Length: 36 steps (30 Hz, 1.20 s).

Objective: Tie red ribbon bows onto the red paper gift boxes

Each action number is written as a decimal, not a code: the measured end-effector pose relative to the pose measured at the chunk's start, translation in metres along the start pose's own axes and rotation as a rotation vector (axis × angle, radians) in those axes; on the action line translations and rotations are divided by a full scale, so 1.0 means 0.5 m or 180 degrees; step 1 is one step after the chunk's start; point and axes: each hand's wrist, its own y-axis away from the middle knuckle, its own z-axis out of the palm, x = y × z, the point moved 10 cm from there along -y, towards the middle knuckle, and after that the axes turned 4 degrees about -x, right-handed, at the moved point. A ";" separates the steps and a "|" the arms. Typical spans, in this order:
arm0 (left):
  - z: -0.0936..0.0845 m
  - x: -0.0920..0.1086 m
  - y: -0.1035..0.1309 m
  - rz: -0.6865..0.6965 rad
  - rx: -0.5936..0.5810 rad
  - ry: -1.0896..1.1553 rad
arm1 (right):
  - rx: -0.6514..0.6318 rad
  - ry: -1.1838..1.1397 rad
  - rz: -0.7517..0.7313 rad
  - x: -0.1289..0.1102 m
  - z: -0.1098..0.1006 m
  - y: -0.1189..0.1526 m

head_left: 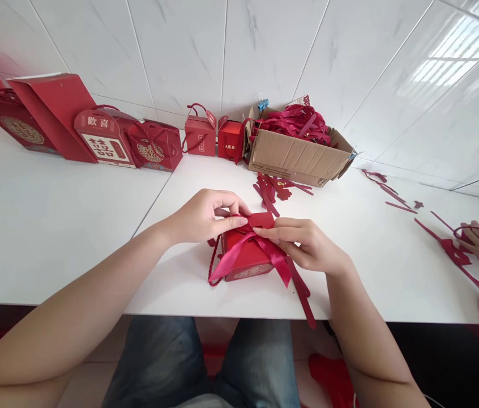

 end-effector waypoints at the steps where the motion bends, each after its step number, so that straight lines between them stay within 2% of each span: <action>1: -0.001 -0.002 0.000 -0.0006 0.0007 0.0031 | -0.0034 -0.0037 -0.0010 0.000 0.001 0.001; 9: -0.011 -0.018 -0.008 -0.0193 0.0219 0.0123 | -0.0196 -0.0160 -0.0003 0.000 0.005 -0.003; 12: -0.009 -0.025 -0.009 -0.0346 0.0113 0.0264 | 0.0066 -0.0173 0.0060 0.002 -0.007 -0.006; 16: 0.008 -0.035 -0.007 -0.0537 -0.0350 0.0478 | 0.0468 -0.0381 0.0347 0.021 -0.028 -0.002; 20: 0.010 -0.029 -0.005 -0.0408 -0.0661 0.0625 | 0.1219 -0.0762 0.0771 0.064 -0.077 0.024; 22: 0.010 -0.020 -0.004 -0.0261 -0.0784 0.0634 | 0.1337 -0.0955 0.0747 0.072 -0.093 0.032; 25: 0.010 -0.005 -0.001 -0.0041 -0.0823 0.0510 | 0.0744 -0.1007 0.0527 0.057 -0.076 0.020; 28: 0.013 0.002 0.000 0.0058 -0.0766 0.0352 | 0.0219 -0.0842 0.0658 0.053 -0.048 0.013; 32: 0.017 0.001 -0.001 0.0111 -0.0718 0.0081 | 0.0019 -0.0555 0.1043 0.063 -0.032 0.010; 36: 0.029 0.004 -0.001 0.0190 -0.0833 -0.0203 | -0.0144 -0.0543 0.1123 0.058 -0.024 0.010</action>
